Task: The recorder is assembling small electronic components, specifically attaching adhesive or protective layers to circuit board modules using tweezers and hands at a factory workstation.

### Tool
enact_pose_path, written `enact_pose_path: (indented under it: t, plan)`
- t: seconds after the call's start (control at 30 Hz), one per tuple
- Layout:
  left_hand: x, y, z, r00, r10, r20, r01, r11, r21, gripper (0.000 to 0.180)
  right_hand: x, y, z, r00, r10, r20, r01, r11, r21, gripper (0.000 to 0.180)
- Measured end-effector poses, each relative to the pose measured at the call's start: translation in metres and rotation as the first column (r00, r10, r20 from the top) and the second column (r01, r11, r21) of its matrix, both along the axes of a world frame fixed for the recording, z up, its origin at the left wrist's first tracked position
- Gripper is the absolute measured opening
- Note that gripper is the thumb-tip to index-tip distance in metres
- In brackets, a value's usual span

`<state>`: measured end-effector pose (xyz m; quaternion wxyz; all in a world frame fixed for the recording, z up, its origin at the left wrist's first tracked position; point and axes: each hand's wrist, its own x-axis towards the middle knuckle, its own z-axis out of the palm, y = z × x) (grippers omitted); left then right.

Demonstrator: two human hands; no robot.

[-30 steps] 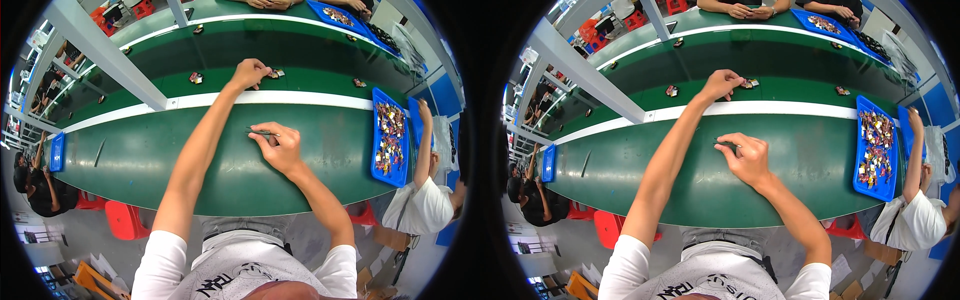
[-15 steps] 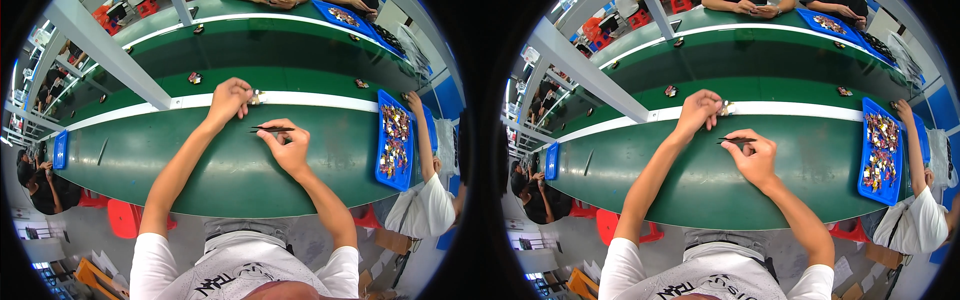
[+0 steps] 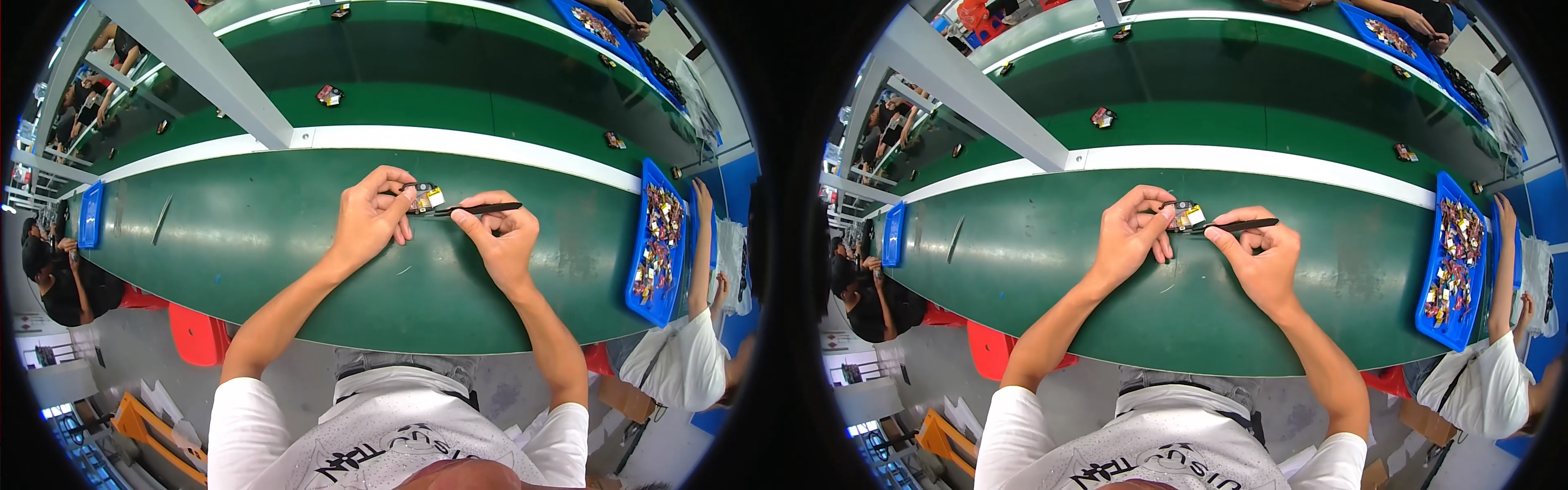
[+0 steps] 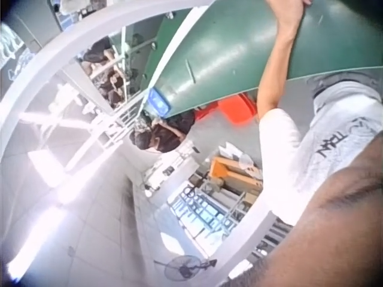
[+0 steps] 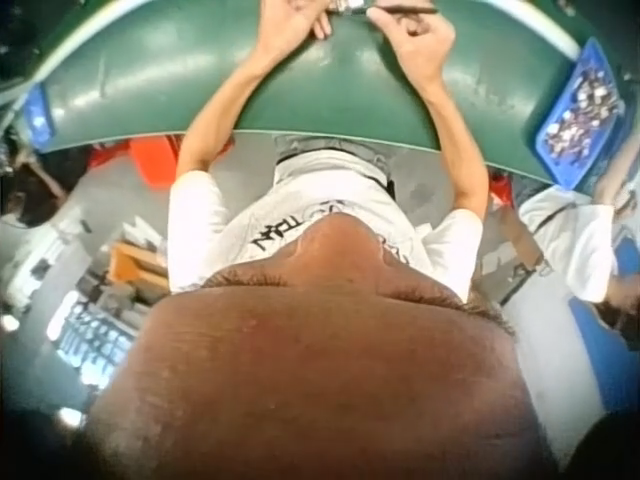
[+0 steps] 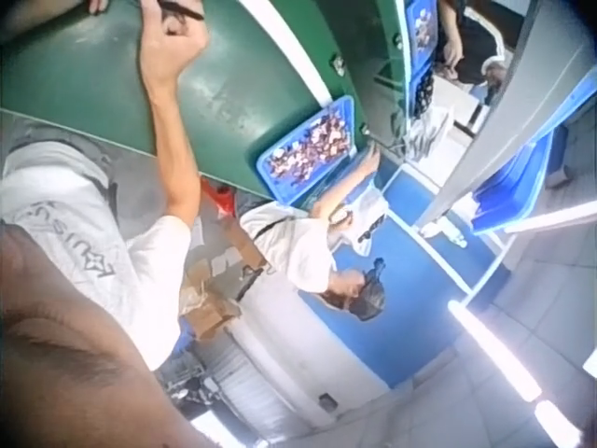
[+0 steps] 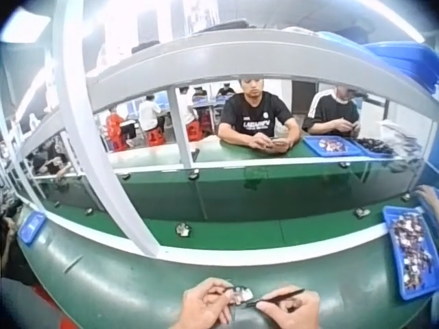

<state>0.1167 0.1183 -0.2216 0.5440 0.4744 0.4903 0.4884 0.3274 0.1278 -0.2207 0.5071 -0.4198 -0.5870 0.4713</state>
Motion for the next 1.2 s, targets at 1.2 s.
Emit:
enact_pose_path:
  t: [1.2]
  plan:
    - [0.01,-0.011,-0.003,0.999,-0.044,-0.016,0.045,0.997,0.066,0.024,0.003,0.001,0.0,0.995,0.033,-0.098,-0.048,0.988,-0.15,0.012]
